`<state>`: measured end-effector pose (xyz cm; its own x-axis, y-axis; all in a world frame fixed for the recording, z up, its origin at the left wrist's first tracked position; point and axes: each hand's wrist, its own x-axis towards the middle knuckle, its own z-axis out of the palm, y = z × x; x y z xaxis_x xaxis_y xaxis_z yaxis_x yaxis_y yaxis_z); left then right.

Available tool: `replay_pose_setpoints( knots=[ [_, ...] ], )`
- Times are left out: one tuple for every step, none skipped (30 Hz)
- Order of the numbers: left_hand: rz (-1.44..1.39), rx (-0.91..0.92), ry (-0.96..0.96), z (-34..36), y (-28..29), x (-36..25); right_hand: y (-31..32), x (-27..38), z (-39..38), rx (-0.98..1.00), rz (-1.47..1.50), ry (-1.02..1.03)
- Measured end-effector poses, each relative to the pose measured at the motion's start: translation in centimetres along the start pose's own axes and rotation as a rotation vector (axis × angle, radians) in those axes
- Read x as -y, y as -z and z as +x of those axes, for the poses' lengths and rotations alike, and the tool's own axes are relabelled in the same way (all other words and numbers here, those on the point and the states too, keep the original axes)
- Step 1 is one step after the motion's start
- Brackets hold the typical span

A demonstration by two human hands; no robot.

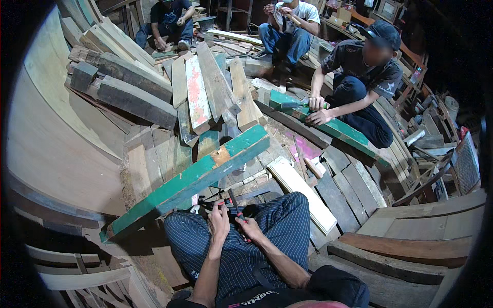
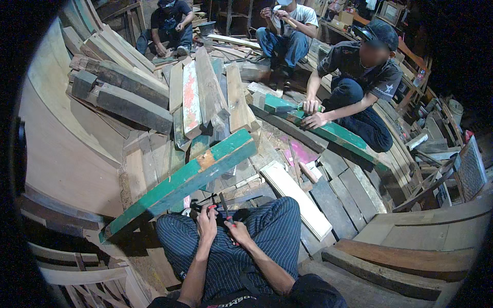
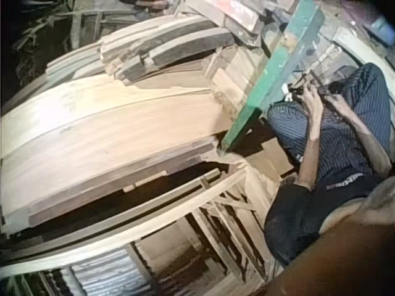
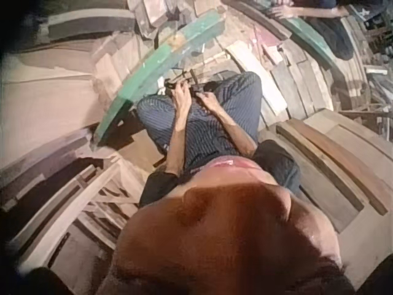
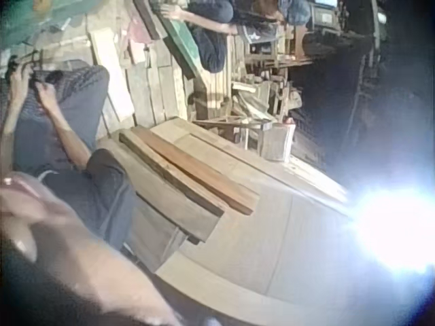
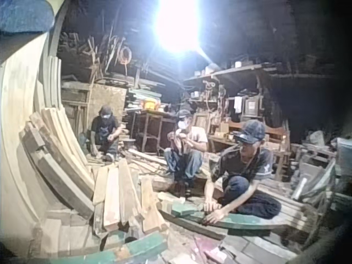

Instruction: Using a chisel and a file to shape a piece of green-painted wood.

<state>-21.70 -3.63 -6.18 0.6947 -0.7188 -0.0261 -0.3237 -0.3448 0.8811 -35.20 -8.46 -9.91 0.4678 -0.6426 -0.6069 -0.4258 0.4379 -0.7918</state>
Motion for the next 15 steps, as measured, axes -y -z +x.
replay_pose_setpoints(
  knots=[
    [0.03,-0.004,-0.002,-0.3,0.2,-0.1,-0.1,0.1,-0.3,-0.002,0.005,-0.005],
    [0.011,-0.016,0.002,-0.6,0.3,-0.1,-0.2,0.1,-0.6,0.013,0.009,-0.03],
    [0.012,-0.018,0.003,-0.7,0.2,0.2,-0.3,0.2,-0.9,0.015,0.008,-0.03],
    [0.014,-0.024,-0.014,-0.6,0.3,0.1,-0.4,0.5,-1.0,0.011,0.006,-0.029],
    [0.016,-0.03,-0.03,-0.5,0.3,0.1,-0.4,0.6,-1.1,0.006,0.005,-0.029],
    [0.059,0.001,0.005,-0.4,0.3,0.1,-0.4,-0.2,-0.4,0.013,0.025,-0.011],
    [0.063,-0.001,0.003,-0.4,0.3,0.1,-0.5,-0.3,-0.3,0.016,0.029,-0.009],
    [0.017,-0.01,0.0,-0.5,0.2,0.1,-0.5,-0.3,-0.2,0.006,0.031,-0.013],
    [-0.029,-0.018,-0.002,-0.5,0.1,0.1,-0.4,-0.5,-0.2,-0.004,0.034,-0.019],
    [0.0,0.008,0.023,-0.2,0.3,0.1,-0.3,1.0,-1.0,0.017,0.056,-0.094],
    [0.0,-0.007,0.012,-0.5,0.1,0.4,-0.4,0.5,-0.8,0.015,0.065,-0.107],
    [-0.018,-0.001,0.022,-0.4,0.1,0.6,-0.4,0.8,-0.8,0.025,0.049,-0.095],
    [-0.038,0.007,0.031,-0.2,0.0,0.5,-0.1,1.2,-0.7,0.031,0.031,-0.083],
    [-0.005,0.007,0.032,-0.4,-0.1,0.7,-0.3,1.7,-1.1,0.001,0.015,-0.083],
    [-0.001,0.013,0.033,-0.3,0.0,0.8,-0.4,1.7,-1.0,0.0,0.021,-0.088]
  ],
)
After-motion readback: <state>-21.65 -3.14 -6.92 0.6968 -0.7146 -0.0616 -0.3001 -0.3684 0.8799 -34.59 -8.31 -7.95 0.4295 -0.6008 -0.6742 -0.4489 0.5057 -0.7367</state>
